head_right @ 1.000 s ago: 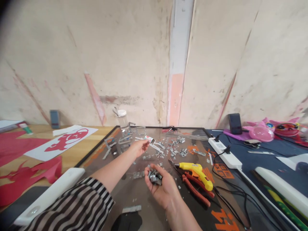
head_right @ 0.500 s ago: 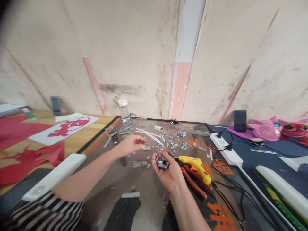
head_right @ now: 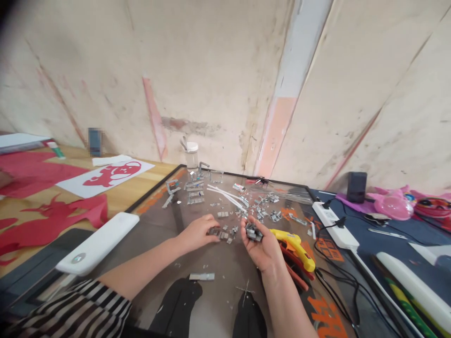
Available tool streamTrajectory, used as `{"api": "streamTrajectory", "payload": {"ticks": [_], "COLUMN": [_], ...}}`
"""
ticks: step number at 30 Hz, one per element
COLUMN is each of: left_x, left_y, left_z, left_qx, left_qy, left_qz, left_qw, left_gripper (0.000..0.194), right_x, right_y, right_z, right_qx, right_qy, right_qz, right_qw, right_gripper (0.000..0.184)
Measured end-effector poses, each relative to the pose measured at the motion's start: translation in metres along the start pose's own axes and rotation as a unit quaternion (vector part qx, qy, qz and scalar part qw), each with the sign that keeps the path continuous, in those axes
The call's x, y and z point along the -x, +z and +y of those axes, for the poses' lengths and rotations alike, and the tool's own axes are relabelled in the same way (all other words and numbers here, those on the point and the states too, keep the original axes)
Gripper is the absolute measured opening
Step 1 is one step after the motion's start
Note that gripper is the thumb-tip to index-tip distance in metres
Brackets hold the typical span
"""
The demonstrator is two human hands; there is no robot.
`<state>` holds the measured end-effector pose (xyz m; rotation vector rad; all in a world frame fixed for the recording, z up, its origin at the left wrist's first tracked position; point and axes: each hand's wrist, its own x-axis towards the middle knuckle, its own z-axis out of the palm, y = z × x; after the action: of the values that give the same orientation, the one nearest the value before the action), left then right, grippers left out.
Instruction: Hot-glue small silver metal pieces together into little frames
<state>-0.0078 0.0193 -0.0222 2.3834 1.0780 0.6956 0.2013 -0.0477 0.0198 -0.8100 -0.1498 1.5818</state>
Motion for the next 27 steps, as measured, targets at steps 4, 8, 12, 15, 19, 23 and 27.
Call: {"api": "streamTrajectory", "payload": {"ticks": [4, 8, 12, 15, 19, 23, 27], "left_x": [-0.017, -0.026, -0.032, -0.041, -0.05, -0.041, -0.019], "left_y": [0.004, 0.008, 0.013, 0.02, 0.026, 0.015, -0.007], "left_z": [0.005, 0.01, 0.015, 0.019, 0.024, 0.019, 0.004], "left_qx": [-0.074, -0.083, -0.113, -0.12, -0.129, -0.138, -0.146], "left_qy": [0.015, 0.015, -0.004, -0.012, -0.019, -0.022, -0.041], "left_qz": [-0.048, -0.052, -0.057, -0.054, -0.05, -0.061, -0.063], "left_qw": [0.996, 0.995, 0.992, 0.991, 0.99, 0.988, 0.986], "left_gripper": [0.023, 0.031, 0.029, 0.027, 0.029, 0.022, 0.017], "right_x": [-0.001, 0.0, 0.003, 0.003, 0.0, -0.003, -0.003], "right_y": [-0.003, -0.004, -0.001, 0.0, -0.004, -0.006, -0.003], "right_z": [-0.009, -0.012, -0.012, -0.011, -0.012, -0.009, 0.009], "right_qx": [-0.01, -0.022, -0.029, -0.029, -0.021, -0.011, 0.011], "right_qy": [-0.019, -0.023, -0.015, -0.012, -0.019, -0.009, 0.036], "right_qz": [0.003, 0.0, -0.003, 0.0, 0.0, -0.002, -0.018], "right_qw": [1.0, 0.999, 0.999, 0.999, 1.0, 1.0, 0.999], "right_gripper": [0.018, 0.016, 0.016, 0.016, 0.016, 0.014, 0.012]}}
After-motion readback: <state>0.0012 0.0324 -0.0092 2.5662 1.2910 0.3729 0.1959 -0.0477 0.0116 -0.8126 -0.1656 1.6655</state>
